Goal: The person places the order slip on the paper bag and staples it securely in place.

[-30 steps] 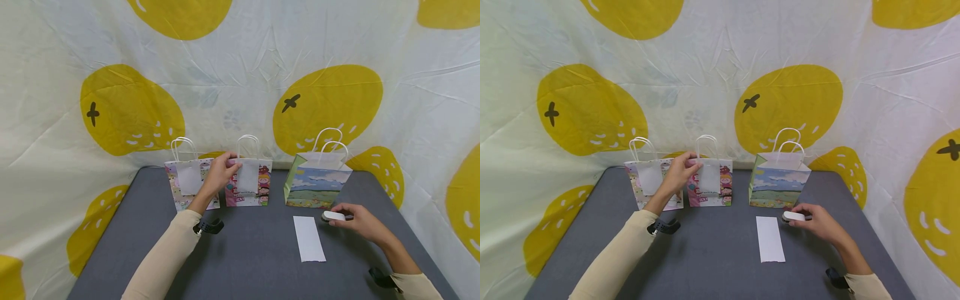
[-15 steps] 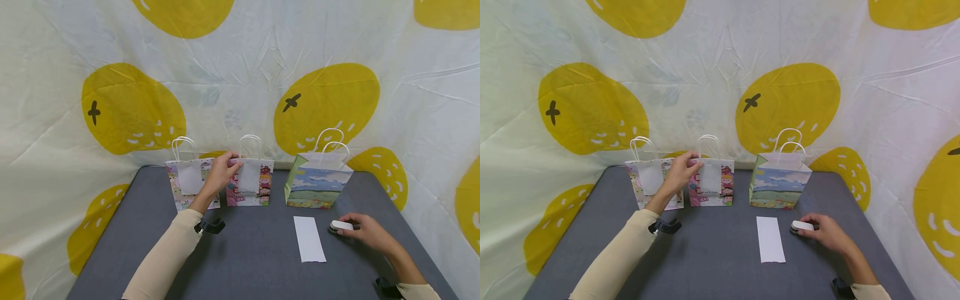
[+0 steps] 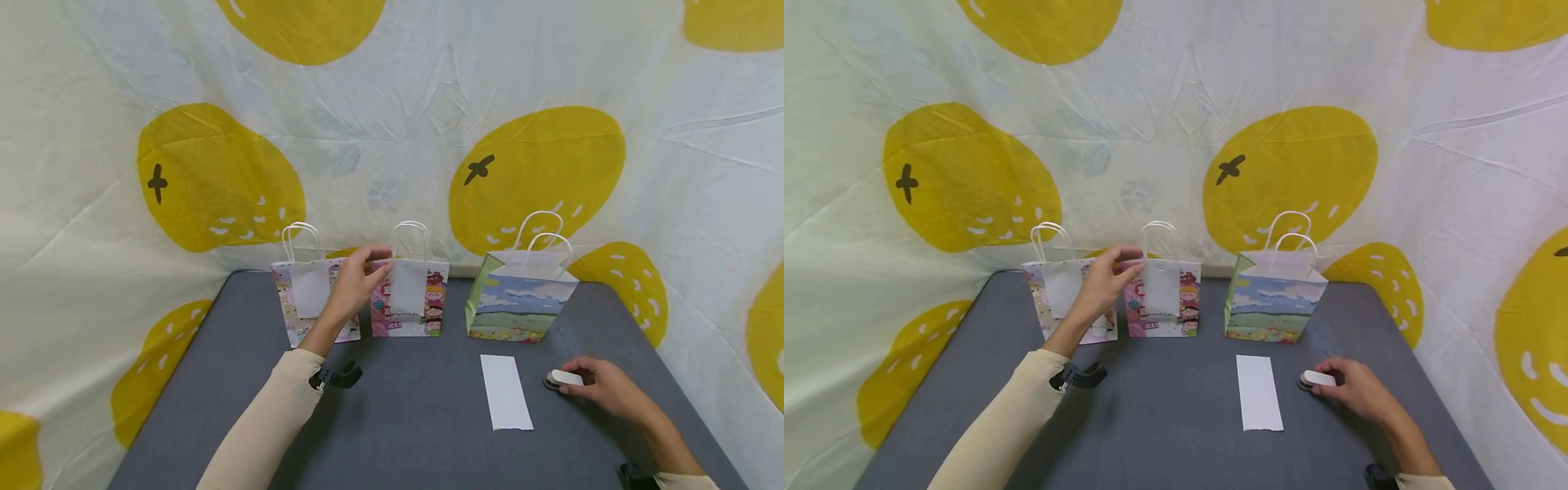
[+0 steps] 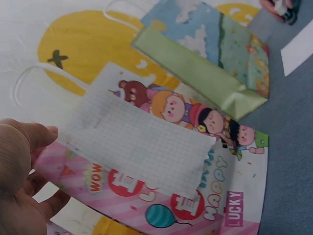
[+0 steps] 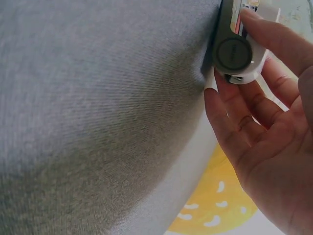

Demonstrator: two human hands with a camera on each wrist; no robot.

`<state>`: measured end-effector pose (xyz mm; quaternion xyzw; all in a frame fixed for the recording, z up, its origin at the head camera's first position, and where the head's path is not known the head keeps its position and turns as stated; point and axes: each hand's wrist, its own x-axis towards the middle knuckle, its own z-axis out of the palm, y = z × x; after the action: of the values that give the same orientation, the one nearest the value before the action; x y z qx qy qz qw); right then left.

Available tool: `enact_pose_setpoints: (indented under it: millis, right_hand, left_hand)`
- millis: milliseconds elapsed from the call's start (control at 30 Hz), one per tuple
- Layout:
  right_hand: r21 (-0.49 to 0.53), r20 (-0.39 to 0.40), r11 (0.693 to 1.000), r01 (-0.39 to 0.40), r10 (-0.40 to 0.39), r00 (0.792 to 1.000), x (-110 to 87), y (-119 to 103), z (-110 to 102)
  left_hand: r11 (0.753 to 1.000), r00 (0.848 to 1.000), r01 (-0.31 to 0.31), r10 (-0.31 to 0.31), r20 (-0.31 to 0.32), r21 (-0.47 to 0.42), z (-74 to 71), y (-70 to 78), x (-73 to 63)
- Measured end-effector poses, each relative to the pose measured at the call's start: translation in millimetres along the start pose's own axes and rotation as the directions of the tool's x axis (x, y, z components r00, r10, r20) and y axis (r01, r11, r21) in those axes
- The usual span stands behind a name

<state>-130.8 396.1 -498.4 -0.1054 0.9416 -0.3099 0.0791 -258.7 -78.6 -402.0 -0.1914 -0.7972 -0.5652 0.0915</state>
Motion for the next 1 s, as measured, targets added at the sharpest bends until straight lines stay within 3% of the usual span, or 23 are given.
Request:
enact_pose_setpoints:
  millis: [233, 367, 533, 733, 867, 1000]
  right_hand:
    - [0.008, 0.059, 1.000, -0.006, 0.006, 0.998, -3.0, -4, -8]
    - [0.035, 0.083, 0.999, -0.036, 0.033, 0.996, -2.4, -14, -14]
    - [0.003, -0.006, 1.000, 0.024, -0.024, 1.000, -1.4, -29, -20]
    - [-0.053, -0.128, 0.995, 0.084, -0.090, 0.988, 2.5, -52, -32]
    - [-0.043, -0.238, 0.996, 0.084, -0.092, 0.967, 7.8, -65, -42]
    - [-0.019, -0.322, 0.996, 0.084, -0.086, 0.943, 14.3, -74, -51]
  left_hand:
    - [0.996, 0.995, -0.089, 0.087, -0.043, -0.030, -8.4, 11.6, -11.7]
    - [0.983, 0.978, -0.179, 0.182, -0.101, 0.034, -10.1, 15.6, -18.7]
    - [0.964, 0.952, -0.252, 0.263, -0.154, 0.089, -8.6, 18.5, -27.1]
    - [0.951, 0.931, -0.309, 0.306, -0.197, 0.014, 0.2, 16.8, -36.8]
    - [0.955, 0.945, -0.296, 0.288, -0.157, -0.028, 14.2, 11.3, -44.8]
    - [0.969, 0.969, -0.244, 0.243, -0.039, -0.044, 37.6, 5.2, -54.9]
